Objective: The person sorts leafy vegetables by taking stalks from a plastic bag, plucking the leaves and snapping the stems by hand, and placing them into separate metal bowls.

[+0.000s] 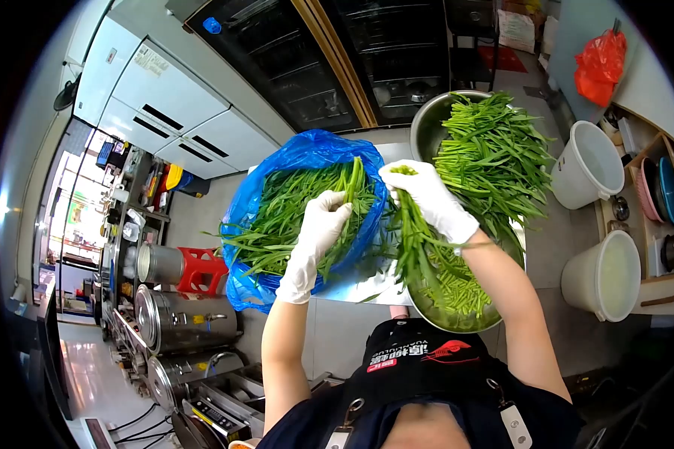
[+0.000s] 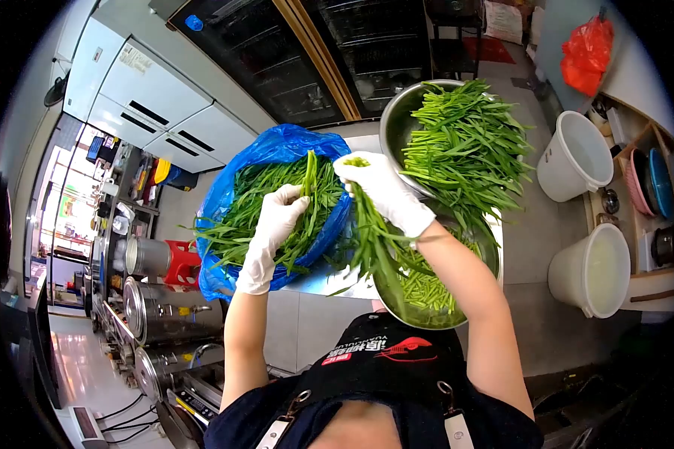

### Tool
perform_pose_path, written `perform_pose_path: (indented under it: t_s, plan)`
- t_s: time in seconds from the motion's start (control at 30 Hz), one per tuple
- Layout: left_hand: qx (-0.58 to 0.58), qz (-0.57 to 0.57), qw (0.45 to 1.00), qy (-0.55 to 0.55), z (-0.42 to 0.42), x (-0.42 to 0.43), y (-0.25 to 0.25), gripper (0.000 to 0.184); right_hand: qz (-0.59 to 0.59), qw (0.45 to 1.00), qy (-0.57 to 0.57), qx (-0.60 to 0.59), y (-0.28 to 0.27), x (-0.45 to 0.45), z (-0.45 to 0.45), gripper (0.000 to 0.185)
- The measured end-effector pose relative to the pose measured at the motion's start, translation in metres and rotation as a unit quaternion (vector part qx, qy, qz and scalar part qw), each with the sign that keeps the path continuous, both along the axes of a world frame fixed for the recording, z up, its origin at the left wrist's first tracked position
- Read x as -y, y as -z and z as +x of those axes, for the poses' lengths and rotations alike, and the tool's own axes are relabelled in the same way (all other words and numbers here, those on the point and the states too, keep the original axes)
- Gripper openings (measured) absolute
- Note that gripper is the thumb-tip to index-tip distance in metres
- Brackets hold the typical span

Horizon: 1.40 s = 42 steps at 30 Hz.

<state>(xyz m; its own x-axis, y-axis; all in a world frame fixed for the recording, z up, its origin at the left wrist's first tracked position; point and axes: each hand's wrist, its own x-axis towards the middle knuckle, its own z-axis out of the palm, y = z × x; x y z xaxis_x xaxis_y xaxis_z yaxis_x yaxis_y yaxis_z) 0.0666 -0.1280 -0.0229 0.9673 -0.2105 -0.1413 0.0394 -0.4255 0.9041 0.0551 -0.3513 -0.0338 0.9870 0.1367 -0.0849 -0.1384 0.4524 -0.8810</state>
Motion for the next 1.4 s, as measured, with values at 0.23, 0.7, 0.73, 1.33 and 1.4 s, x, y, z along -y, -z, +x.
perform_pose_path:
  t_s: [0.23,0.7,0.73,1.33,1.4]
  plan:
    - [0.1,0.111,0.988,0.034,-0.017,0.007,-0.001,0.025,-0.047,0.998,0.027,0.043,-0.007,-0.023,0.006,0.02]
    - [0.137,0.09,0.983,0.077,0.008,0.02,-0.058,0.026,-0.147,0.977,0.053,0.144,-0.01,-0.041,0.009,0.013]
    - [0.13,0.097,0.984,0.073,0.01,0.02,-0.059,0.026,-0.105,0.987,0.049,0.113,-0.009,-0.043,0.01,0.012]
    - [0.275,-0.28,0.919,-0.033,0.044,-0.047,-0.167,0.02,0.04,0.997,0.048,0.048,-0.006,0.036,0.014,0.01]
    - [0.274,-0.289,0.915,-0.069,0.045,-0.053,-0.161,0.022,0.064,0.996,0.054,0.033,-0.009,0.044,0.011,0.009]
